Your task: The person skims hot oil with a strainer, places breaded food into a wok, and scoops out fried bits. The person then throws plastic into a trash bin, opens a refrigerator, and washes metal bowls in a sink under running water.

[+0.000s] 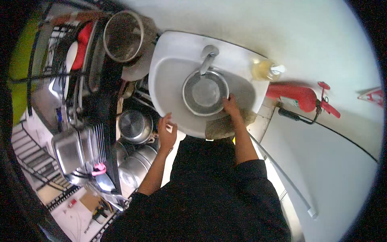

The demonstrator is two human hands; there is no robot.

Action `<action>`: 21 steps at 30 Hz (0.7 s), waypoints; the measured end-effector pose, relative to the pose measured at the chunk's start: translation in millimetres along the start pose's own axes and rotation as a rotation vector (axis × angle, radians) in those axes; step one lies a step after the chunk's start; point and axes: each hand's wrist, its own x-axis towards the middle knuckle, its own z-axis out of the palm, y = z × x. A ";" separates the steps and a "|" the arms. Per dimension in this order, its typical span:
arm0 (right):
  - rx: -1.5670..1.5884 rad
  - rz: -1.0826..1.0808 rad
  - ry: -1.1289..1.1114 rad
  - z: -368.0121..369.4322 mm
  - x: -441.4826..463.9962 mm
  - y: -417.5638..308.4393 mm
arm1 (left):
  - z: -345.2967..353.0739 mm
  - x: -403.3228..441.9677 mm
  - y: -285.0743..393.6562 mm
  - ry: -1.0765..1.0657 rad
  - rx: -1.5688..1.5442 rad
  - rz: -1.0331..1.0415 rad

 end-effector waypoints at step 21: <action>-0.461 -1.130 0.285 -11.8 10.5 -253.5 | -12.2 -248.3 -260.6 0.203 -0.930 -1.026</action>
